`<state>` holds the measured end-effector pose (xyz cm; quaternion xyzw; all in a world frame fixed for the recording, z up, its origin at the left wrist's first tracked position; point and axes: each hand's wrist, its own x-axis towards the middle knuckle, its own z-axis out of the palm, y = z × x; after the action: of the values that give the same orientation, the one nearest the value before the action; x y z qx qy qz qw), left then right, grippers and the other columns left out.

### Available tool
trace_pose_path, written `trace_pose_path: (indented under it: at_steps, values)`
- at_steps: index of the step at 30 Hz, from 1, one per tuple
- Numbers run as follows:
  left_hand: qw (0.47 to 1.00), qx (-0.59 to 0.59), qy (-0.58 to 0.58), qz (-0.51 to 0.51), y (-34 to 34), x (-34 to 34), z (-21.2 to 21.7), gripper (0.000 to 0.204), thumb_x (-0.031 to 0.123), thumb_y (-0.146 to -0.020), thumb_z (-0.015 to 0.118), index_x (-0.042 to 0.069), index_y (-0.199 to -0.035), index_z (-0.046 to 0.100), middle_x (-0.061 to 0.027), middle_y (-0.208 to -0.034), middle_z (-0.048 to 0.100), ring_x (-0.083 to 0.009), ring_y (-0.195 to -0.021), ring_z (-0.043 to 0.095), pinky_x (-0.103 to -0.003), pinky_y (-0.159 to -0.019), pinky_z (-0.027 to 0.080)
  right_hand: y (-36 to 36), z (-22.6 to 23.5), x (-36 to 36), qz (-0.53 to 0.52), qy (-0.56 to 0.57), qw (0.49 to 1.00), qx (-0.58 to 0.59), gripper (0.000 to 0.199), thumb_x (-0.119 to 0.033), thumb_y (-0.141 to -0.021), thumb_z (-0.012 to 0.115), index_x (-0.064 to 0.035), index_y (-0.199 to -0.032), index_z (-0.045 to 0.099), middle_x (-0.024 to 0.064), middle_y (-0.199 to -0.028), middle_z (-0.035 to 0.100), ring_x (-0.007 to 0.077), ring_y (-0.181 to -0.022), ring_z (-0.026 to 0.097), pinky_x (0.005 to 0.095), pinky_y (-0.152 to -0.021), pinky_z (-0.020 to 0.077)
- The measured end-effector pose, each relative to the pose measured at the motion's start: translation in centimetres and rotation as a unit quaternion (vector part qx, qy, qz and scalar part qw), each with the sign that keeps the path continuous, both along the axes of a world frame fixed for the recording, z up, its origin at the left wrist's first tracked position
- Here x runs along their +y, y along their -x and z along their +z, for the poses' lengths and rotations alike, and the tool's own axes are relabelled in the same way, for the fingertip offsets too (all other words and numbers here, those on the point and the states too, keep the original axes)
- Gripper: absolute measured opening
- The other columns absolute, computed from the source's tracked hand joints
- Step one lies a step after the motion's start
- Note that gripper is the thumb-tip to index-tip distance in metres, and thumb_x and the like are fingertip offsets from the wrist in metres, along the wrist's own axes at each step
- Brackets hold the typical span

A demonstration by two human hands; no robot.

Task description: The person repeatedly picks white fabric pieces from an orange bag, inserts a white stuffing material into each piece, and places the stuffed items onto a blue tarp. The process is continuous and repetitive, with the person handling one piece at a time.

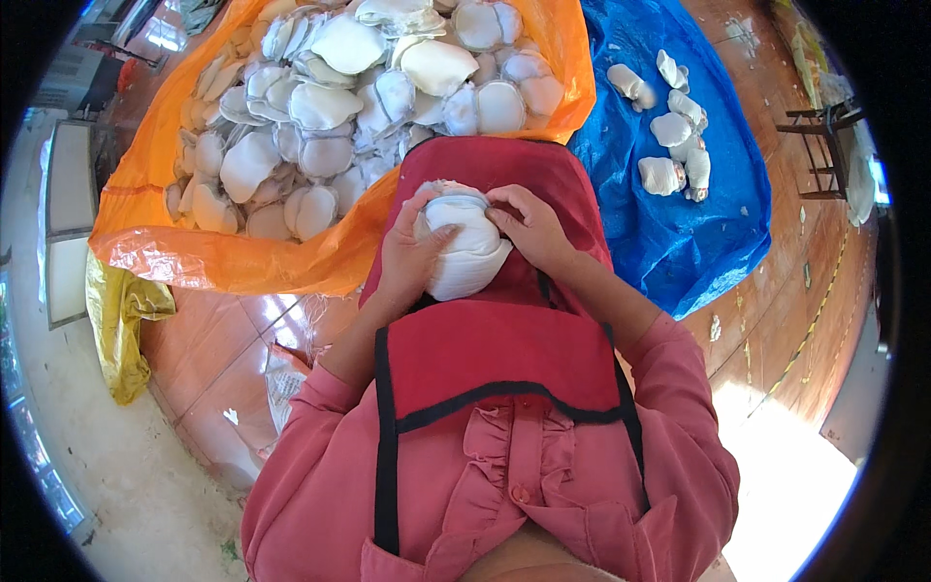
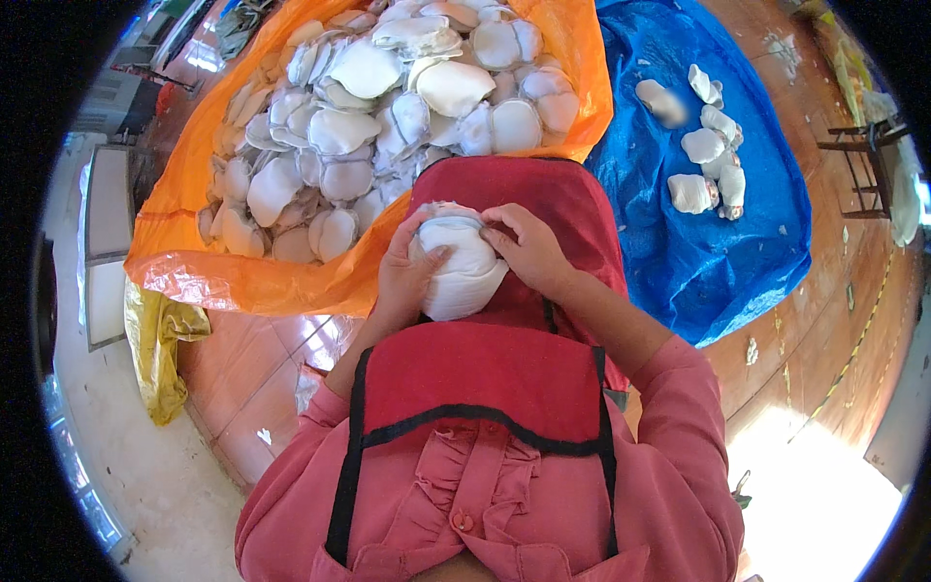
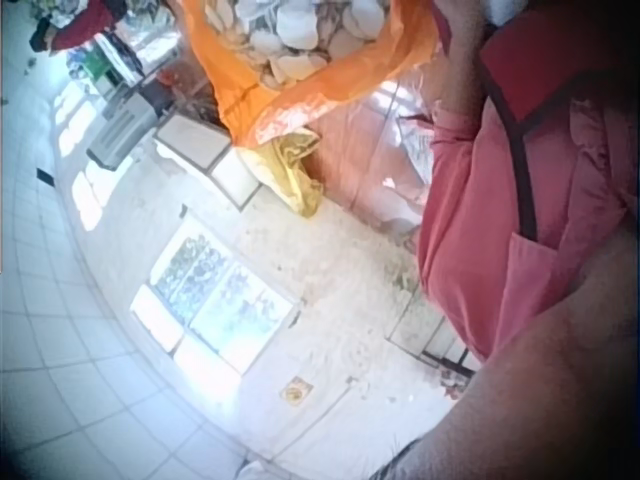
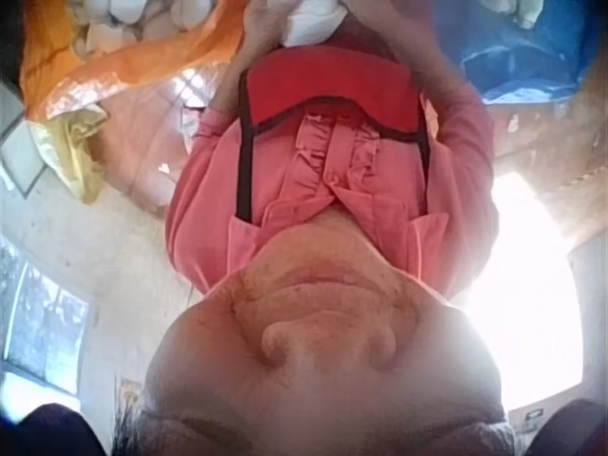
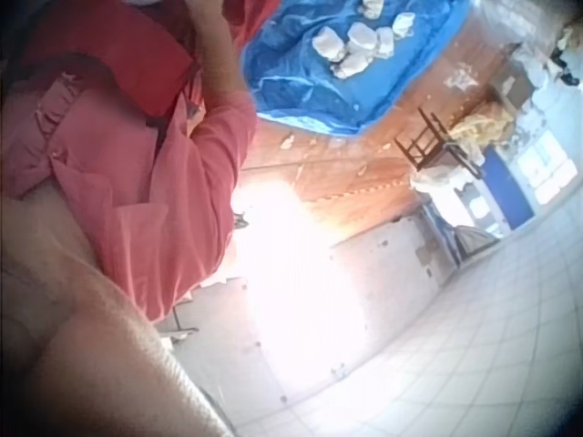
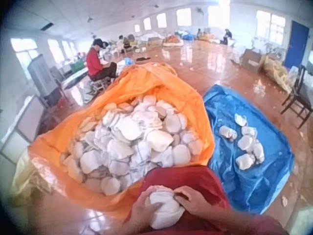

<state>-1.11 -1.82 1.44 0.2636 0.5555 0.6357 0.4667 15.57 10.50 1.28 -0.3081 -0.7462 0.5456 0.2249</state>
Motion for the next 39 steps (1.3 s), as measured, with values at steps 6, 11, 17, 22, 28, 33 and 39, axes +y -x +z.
trace_pose_path:
  at_steps: [6,11,17,22,28,33,39]
  values:
    - [1.0,-0.015,-0.008,-0.009,0.3,-0.8,0.1,0.044,-0.002,-0.086,0.067,0.006,-0.127,0.05,-0.0083,-0.118,0.059,-0.0169,-0.108,0.058,-0.031,-0.092,0.049,0.0,0.1,0.3,0.043,-0.106,0.993,0.029,0.025,-0.013,-0.088,0.064,-0.0012,-0.11,0.06,0.0141,-0.107,0.063,0.0269,-0.101,0.061,0.0338,-0.089,0.048]
    - [0.999,-0.03,-0.026,0.011,-0.7,-0.8,0.3,0.033,0.002,-0.089,0.066,0.005,-0.119,0.053,-0.0057,-0.112,0.061,-0.0133,-0.102,0.058,-0.028,-0.087,0.05,0.6,-0.2,-1.3,-0.014,-0.052,0.997,0.05,0.03,-0.005,-0.089,0.064,-0.0022,-0.117,0.058,0.0088,-0.104,0.063,0.0173,-0.094,0.062,0.0276,-0.085,0.0481]
    - [1.0,0.002,-0.017,0.008,-0.9,-0.5,0.1,0.011,0.01,-0.092,0.065,0.006,-0.1,0.058,0.0018,-0.091,0.06,-0.0052,-0.084,0.054,-0.021,-0.073,0.046,1.3,-2.2,-1.8,-0.033,0.01,0.989,0.141,0.024,-0.001,-0.093,0.058,-0.0033,-0.116,0.055,0.0052,-0.1,0.064,0.0129,-0.089,0.06,0.0263,-0.081,0.0484]
    - [0.997,0.08,0.012,-0.007,0.0,-0.5,-0.5,0.011,0.013,-0.093,0.064,0.007,-0.086,0.059,0.0048,-0.079,0.058,-0.0023,-0.075,0.051,-0.019,-0.065,0.043,0.9,-0.2,-0.4,0.048,0.03,0.995,0.086,0.016,-0.003,-0.096,0.054,-0.0037,-0.111,0.056,0.001,-0.093,0.06,0.0088,-0.086,0.057,0.0227,-0.076,0.0467]
    - [0.995,0.095,0.021,-0.004,0.4,-0.3,1.2,0.011,0.014,-0.093,0.064,0.005,-0.086,0.063,0.0038,-0.08,0.06,-0.003,-0.075,0.051,-0.02,-0.066,0.043,0.0,0.9,1.4,0.146,0.207,0.965,0.073,0.022,-0.013,-0.095,0.059,-0.0052,-0.115,0.06,0.0007,-0.088,0.061,0.0055,-0.073,0.055,0.0222,-0.062,0.0457]
    - [0.999,0.037,0.023,-0.008,0.1,-0.2,1.7,0.01,0.014,-0.093,0.063,0.004,-0.095,0.065,0.0029,-0.083,0.061,-0.0045,-0.078,0.053,-0.02,-0.072,0.044,-0.2,2.6,1.4,0.172,0.289,0.942,0.004,0.024,-0.019,-0.096,0.058,-0.0039,-0.115,0.061,-0.0001,-0.084,0.06,0.0055,-0.072,0.055,0.023,-0.061,0.0454]
    - [0.996,0.077,0.031,-0.036,0.2,-0.1,1.9,0.008,0.012,-0.093,0.062,0.006,-0.088,0.059,0.0037,-0.083,0.06,-0.0037,-0.073,0.05,-0.02,-0.065,0.042,0.7,2.6,2.9,0.221,-0.028,0.974,-0.04,0.024,-0.025,-0.095,0.057,-0.0051,-0.106,0.064,0.0103,-0.088,0.066,0.0257,-0.078,0.064,0.0353,-0.069,0.049]
